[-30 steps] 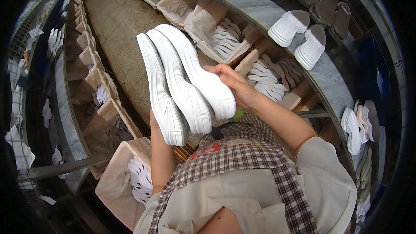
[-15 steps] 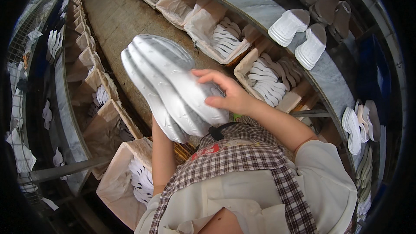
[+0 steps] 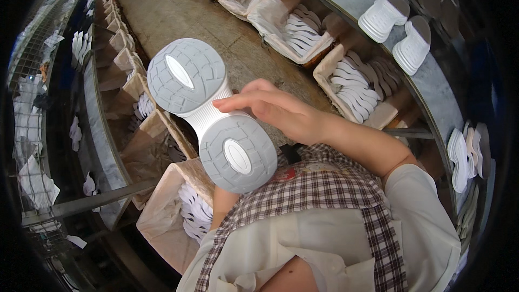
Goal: The person repeatedly picks up pairs of white slippers from a shelf, turns them over to view the soles, and places them back. The person handles multiple pairs in a repetitive cycle of pick, inspect, and replace.
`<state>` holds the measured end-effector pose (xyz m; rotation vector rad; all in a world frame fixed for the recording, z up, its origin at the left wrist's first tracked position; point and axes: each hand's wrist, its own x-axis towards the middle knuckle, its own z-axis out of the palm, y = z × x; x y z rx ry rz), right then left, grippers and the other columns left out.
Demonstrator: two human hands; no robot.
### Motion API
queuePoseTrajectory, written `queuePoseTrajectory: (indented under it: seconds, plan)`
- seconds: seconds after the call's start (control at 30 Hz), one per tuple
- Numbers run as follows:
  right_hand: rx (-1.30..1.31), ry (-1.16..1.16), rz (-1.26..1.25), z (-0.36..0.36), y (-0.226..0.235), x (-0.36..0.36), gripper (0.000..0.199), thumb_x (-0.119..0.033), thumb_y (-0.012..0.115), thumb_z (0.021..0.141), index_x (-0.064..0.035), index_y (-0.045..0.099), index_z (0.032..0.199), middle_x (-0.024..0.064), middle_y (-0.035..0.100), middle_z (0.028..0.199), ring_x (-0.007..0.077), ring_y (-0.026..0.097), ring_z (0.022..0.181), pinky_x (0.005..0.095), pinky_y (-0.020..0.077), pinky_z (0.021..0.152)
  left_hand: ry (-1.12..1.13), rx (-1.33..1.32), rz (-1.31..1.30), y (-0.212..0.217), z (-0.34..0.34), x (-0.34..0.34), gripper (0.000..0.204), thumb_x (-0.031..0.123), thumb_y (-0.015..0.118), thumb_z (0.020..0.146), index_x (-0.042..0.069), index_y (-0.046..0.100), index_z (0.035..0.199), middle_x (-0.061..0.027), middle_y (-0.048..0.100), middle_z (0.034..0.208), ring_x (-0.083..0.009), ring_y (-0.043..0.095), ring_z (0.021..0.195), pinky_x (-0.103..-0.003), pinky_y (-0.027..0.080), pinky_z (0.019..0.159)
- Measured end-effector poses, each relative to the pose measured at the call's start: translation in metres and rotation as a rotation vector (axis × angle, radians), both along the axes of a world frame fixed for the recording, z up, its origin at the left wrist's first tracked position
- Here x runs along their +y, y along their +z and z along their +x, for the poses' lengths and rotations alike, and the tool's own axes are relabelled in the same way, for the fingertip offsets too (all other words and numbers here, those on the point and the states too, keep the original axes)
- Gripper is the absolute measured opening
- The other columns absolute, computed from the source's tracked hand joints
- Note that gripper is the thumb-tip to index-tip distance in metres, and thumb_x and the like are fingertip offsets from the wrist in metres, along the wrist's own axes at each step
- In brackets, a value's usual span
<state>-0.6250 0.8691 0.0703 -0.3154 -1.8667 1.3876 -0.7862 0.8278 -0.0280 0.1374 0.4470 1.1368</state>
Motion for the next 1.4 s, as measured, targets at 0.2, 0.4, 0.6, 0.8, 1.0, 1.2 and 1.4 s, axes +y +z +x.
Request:
queuePoseTrajectory:
  seconds: [0.2,0.4,0.6,0.8,1.0,1.2,1.4]
  plan:
    - [-0.196,-0.127,-0.065,-0.002,0.006,-0.005,0.048,-0.038,0.043,0.096,-0.0033,0.053,0.127,0.0092,0.054,0.126,0.0221,0.04,0.118,0.0346,0.0336,0.1,0.127,0.073,0.002,0.018,-0.001,0.002,0.033,0.03,0.045,0.097,0.004,0.049,0.118,-0.0125,0.059,0.104,-0.0207,0.062,0.091,-0.03,0.056,0.069]
    - [-0.681,-0.357,0.264,-0.008,0.013,-0.008,0.075,-0.038,0.068,0.075,-0.0025,0.04,0.135,0.0184,0.041,0.136,0.0321,0.037,0.126,0.0439,0.0342,0.104,0.226,-0.014,0.107,0.016,-0.007,0.009,0.042,0.03,0.051,0.093,0.007,0.042,0.127,-0.0176,0.058,0.106,-0.0269,0.063,0.09,-0.035,0.058,0.067]
    - [0.602,-0.034,-0.979,0.039,-0.003,0.033,0.072,-0.04,0.05,0.078,0.0105,0.043,0.128,0.0253,0.06,0.112,0.0294,0.066,0.093,0.0346,0.0564,0.079,0.064,-0.622,0.32,-0.007,-0.033,0.005,0.063,0.028,0.068,0.083,0.011,0.041,0.137,-0.0239,0.05,0.117,-0.0295,0.053,0.099,-0.038,0.057,0.072]
    - [0.714,-0.007,-1.066,0.055,-0.025,0.032,0.065,-0.035,0.049,0.081,0.0067,0.044,0.13,0.0219,0.059,0.119,0.03,0.064,0.1,0.0372,0.0523,0.088,0.086,-0.549,0.33,-0.003,-0.037,0.005,0.062,0.031,0.067,0.084,0.011,0.041,0.137,-0.0237,0.051,0.116,-0.027,0.054,0.09,-0.036,0.056,0.068]
    - [0.267,-0.138,-0.774,0.039,-0.03,0.017,0.089,-0.034,0.064,0.066,-0.0026,0.031,0.143,0.0167,0.038,0.141,0.0273,0.047,0.123,0.036,0.0398,0.102,0.285,0.126,0.131,0.012,-0.034,0.03,0.054,0.028,0.061,0.088,0.003,0.044,0.132,-0.021,0.057,0.108,-0.0255,0.059,0.086,-0.035,0.056,0.067]
    - [0.425,-0.004,-1.029,0.025,-0.068,0.015,0.083,-0.018,0.055,0.066,-0.0002,0.029,0.143,0.0191,0.038,0.141,0.0286,0.043,0.126,0.0378,0.0344,0.107,0.271,0.829,0.238,0.025,-0.023,0.036,0.049,0.033,0.049,0.094,-0.005,0.044,0.125,-0.0208,0.059,0.104,-0.0242,0.064,0.086,-0.036,0.058,0.069]
    - [0.872,0.128,-1.376,0.035,-0.103,0.016,0.064,-0.035,0.039,0.081,0.002,0.045,0.133,0.0204,0.055,0.125,0.0338,0.059,0.109,0.0436,0.0458,0.097,0.207,-0.472,0.4,0.033,-0.024,0.026,0.073,0.019,0.069,0.078,0.014,0.031,0.141,-0.0242,0.035,0.138,-0.0271,0.048,0.093,-0.045,0.055,0.075]
